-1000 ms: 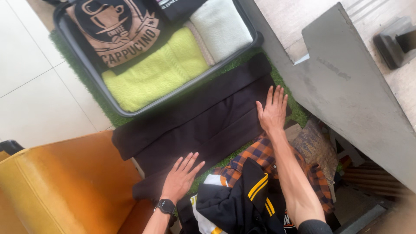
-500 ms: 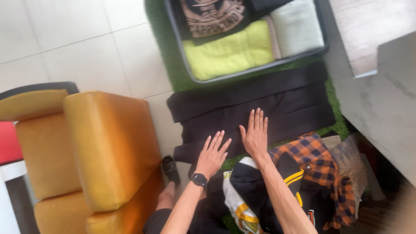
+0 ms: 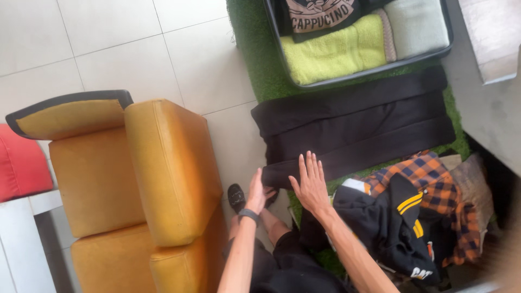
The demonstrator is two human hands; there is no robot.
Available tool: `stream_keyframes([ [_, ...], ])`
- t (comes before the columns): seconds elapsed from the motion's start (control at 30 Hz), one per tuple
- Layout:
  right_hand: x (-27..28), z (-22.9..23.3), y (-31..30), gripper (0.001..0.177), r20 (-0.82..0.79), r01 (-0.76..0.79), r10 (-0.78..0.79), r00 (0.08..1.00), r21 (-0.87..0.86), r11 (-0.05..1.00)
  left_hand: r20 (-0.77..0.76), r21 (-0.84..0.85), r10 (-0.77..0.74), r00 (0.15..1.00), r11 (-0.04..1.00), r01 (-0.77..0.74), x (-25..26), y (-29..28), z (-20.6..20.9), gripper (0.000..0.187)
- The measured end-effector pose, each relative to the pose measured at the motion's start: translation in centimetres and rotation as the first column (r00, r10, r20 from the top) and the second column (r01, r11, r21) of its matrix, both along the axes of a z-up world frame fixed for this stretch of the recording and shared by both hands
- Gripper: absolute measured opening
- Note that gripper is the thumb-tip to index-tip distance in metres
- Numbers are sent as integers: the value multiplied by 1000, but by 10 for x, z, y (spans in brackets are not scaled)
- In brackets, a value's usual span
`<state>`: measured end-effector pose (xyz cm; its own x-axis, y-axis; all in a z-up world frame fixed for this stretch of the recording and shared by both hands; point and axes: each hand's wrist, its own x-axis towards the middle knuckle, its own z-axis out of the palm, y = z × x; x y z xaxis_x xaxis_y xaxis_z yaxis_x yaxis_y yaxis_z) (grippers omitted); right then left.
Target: The person folds a pair of black trousers and a black polo shirt on a green artificial turf mat. The person places the folded trousers into an open suitcase that already contains other folded clothes and towels. The person continues to fold the polo shirt.
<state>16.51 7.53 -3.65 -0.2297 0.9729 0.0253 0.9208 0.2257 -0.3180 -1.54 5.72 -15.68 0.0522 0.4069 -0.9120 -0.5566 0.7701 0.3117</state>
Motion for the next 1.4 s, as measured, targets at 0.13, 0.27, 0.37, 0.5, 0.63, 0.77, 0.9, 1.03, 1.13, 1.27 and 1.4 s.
stream_keyframes([
  [0.13, -25, 9, -23, 73, 5, 9, -9, 1000, 11, 1000, 19, 297, 166, 986, 941, -165, 1, -11, -41, 37],
  [0.27, -40, 19, -32, 68, 81, -51, 54, 995, -38, 998, -56, 193, 171, 984, 969, -158, -11, -10, -25, 36],
  [0.37, -54, 22, -38, 69, 67, -56, 60, 996, -50, 997, 83, 210, 138, 987, 966, -153, -24, -15, 3, 34],
  [0.5, -72, 22, -44, 72, 70, -48, 51, 996, -44, 998, 169, 271, 44, 985, 959, -90, -36, -18, 11, 24],
  [0.63, -89, 18, -53, 75, 29, -27, 28, 999, -53, 998, 80, 368, -8, 997, 929, -22, -36, -18, -6, 14],
  [0.77, -102, 17, -66, 73, 6, 1, -1, 1000, -67, 998, -134, 411, -182, 974, 884, 222, -43, -19, -12, 15],
  [0.9, -114, 18, -78, 69, -62, 11, -16, 998, -72, 997, -240, 346, -334, 912, 848, 401, -46, -7, 12, 29],
  [1.03, -121, 25, -79, 67, -187, -37, 21, 982, -82, 996, -89, 208, -285, 954, 932, 297, -49, 8, 40, 54],
  [1.13, -127, 38, -88, 66, -377, -61, 3, 926, -142, 988, -265, 289, -392, 881, 839, 460, -48, 7, 31, 68],
  [1.27, -120, 57, -90, 58, -485, -51, -32, 874, -156, 986, -411, 301, -393, 822, 793, 530, -44, 4, -2, 79],
  [1.4, -95, 73, -87, 49, -448, 36, -52, 893, -44, 998, -430, 251, -398, 810, 810, 531, -44, 3, -9, 66],
])
